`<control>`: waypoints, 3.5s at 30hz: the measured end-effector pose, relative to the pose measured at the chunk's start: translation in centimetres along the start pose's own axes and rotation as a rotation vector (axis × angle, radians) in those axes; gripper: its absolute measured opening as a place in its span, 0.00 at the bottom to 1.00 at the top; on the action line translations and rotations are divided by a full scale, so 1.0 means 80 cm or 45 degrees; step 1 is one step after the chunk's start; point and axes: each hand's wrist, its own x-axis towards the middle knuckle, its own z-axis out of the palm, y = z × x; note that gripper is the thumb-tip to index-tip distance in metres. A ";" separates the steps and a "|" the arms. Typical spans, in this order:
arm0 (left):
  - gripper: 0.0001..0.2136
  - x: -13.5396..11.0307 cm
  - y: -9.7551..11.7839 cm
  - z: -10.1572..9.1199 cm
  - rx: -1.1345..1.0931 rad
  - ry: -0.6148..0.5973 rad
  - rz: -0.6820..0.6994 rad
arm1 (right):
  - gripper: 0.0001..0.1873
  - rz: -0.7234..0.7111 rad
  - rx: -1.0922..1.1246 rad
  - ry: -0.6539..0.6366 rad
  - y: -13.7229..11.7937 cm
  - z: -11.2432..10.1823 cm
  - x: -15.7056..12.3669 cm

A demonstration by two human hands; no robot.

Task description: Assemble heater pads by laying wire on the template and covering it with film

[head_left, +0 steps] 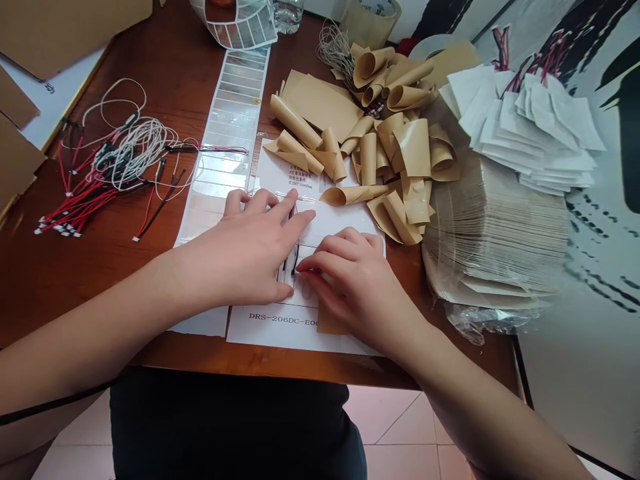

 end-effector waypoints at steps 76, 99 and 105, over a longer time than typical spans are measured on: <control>0.40 -0.001 0.008 0.004 -0.028 0.134 -0.072 | 0.11 0.063 0.184 0.228 0.016 0.006 0.011; 0.31 0.004 -0.017 -0.019 -0.119 0.023 -0.191 | 0.10 -0.181 -0.101 0.159 0.003 0.017 0.006; 0.31 0.005 -0.018 -0.019 -0.134 0.041 -0.179 | 0.11 -0.250 -0.210 0.161 -0.001 0.020 0.006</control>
